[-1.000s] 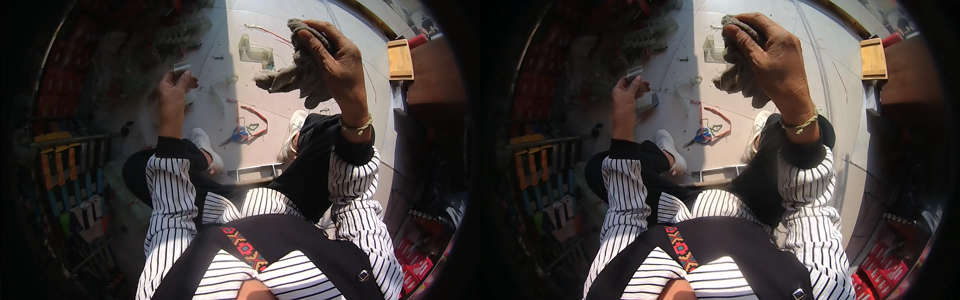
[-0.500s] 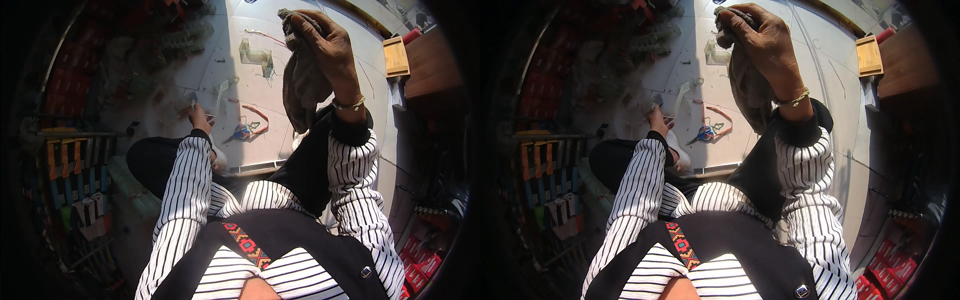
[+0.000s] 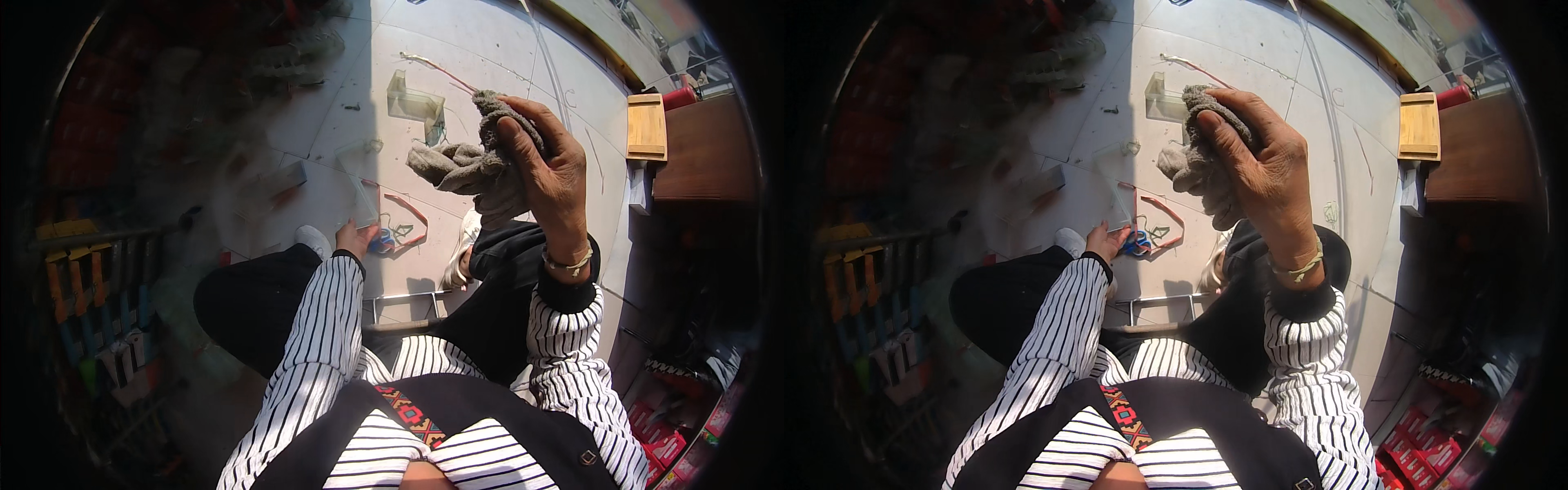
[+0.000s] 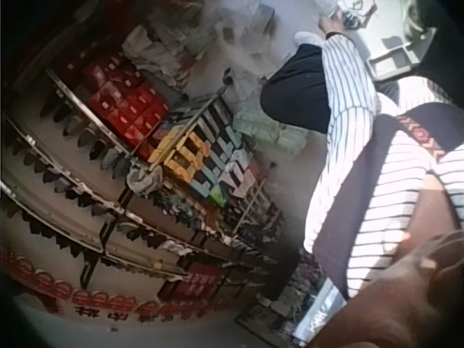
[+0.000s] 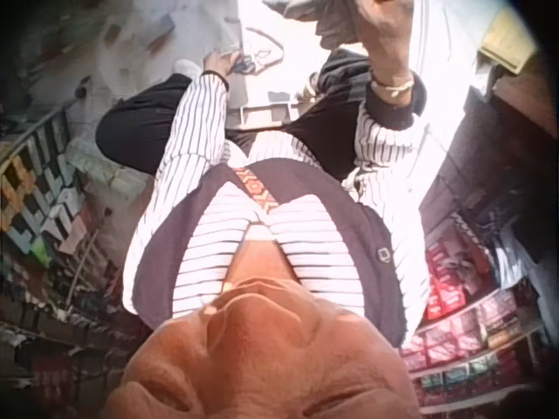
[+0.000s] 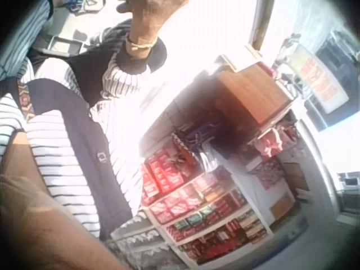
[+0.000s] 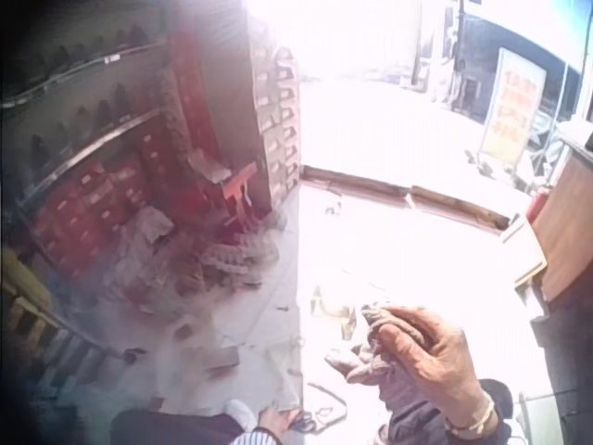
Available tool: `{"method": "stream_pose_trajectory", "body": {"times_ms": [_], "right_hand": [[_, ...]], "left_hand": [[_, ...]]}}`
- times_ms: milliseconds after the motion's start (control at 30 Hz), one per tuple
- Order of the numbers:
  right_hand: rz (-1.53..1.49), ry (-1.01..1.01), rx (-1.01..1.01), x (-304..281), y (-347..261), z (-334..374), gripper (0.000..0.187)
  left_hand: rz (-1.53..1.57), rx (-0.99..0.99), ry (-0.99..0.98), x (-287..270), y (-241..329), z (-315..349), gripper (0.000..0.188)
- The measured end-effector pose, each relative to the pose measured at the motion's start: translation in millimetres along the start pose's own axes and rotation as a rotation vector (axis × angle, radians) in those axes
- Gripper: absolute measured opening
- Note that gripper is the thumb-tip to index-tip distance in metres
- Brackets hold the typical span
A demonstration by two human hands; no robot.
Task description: The person sits on the floor and wipes a translucent plastic part with a cloth, turning it over to clean multiple surfaces. After finishing, the person places the part into a plastic bag with other similar parts.
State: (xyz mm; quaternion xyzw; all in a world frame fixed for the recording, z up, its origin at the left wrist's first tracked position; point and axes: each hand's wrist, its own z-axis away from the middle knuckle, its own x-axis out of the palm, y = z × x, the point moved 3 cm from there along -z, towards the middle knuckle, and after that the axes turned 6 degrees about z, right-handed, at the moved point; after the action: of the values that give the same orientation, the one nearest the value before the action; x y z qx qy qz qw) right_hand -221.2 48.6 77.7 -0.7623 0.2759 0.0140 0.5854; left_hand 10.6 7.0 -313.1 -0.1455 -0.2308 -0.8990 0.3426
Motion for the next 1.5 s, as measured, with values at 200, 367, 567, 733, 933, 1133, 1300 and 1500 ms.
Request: {"method": "stream_pose_trajectory", "body": {"times_ms": [200,367,567,733,933,1133,1300,1500], "right_hand": [[0.134,-0.022,0.174,-6,14,15,0.029],[0.278,-0.034,0.253,-5,19,19,0.032],[0.305,-0.041,0.29,-4,12,14,0.035],[0.322,-0.017,0.293,-5,12,12,0.039],[0.328,-0.001,0.317,-3,15,12,0.042],[0.356,0.012,0.34,0,16,12,0.044],[0.354,0.017,0.428,1,16,11,0.047],[0.414,0.009,0.452,1,17,9,0.046]], "left_hand": [[0.205,-0.081,0.095,-7,-13,-28,0.037],[0.202,0.005,0.145,-33,-14,-31,0.031],[-0.632,0.307,0.62,-39,16,-35,0.036],[-1.268,0.826,0.585,13,49,-24,0.042],[-1.621,0.531,0.42,73,53,-32,0.061],[-1.765,0.443,0.208,84,49,-53,0.029],[-1.847,0.798,0.047,116,43,-71,0.018],[-1.864,0.522,-0.031,129,56,-76,0.025]]}}
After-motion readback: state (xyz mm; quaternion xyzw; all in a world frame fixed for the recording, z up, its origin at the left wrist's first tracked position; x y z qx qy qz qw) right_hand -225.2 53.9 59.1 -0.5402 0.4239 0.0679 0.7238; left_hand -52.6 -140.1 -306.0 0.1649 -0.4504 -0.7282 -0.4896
